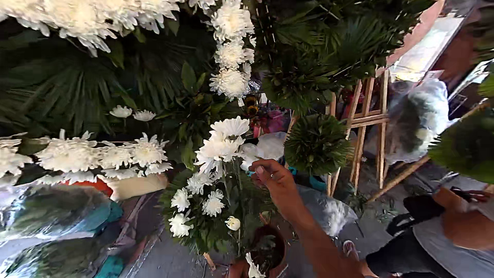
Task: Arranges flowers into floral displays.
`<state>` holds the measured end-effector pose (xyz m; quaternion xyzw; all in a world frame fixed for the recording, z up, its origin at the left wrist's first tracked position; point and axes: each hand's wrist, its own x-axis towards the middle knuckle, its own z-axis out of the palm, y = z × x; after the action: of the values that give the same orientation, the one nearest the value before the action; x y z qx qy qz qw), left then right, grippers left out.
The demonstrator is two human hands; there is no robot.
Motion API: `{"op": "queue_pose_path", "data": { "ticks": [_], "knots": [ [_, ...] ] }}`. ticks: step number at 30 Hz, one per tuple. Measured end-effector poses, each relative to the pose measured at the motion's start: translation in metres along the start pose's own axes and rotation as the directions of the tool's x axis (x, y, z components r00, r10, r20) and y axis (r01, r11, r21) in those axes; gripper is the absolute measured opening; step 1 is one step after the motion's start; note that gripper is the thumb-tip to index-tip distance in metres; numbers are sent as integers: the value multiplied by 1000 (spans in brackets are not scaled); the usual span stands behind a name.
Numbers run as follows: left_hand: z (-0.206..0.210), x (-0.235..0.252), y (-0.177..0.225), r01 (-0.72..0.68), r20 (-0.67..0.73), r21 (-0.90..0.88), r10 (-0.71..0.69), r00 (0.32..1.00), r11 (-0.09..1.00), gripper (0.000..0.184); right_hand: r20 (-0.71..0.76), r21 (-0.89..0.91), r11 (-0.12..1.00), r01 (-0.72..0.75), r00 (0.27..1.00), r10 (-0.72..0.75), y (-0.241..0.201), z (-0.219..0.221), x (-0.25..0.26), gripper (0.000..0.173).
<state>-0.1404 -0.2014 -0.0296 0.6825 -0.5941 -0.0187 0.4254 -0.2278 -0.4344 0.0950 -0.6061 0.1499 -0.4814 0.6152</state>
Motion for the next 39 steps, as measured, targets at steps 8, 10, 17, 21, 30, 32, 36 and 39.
{"op": "queue_pose_path", "data": {
  "ticks": [8,10,17,21,30,32,36,39],
  "knots": [
    [62,9,32,45,40,181,-53,998,983,30,-63,-190,982,11,998,-23,9,-85,-17,22],
    [70,8,36,47,38,252,-58,998,967,34,-14,-202,976,-81,997,80,13,-101,-16,25],
    [75,14,51,309,-11,291,-320,947,905,40,3,115,951,-286,958,287,32,-102,-11,20],
    [72,17,47,488,-139,93,-474,870,868,43,-126,336,935,-112,979,162,41,-91,-37,17],
    [57,54,42,332,-268,-85,-343,900,939,24,-410,482,813,326,904,-120,-25,-139,-29,14],
    [65,76,47,262,-273,-161,-298,915,951,23,-282,559,808,188,959,-28,-24,-115,-28,14],
    [58,121,71,129,-186,-331,-198,962,935,50,-17,671,730,-133,981,195,-7,-71,-37,14],
    [48,135,74,49,-162,-319,-105,981,946,55,99,676,686,-267,956,275,0,-57,-38,14]
  ]
}}
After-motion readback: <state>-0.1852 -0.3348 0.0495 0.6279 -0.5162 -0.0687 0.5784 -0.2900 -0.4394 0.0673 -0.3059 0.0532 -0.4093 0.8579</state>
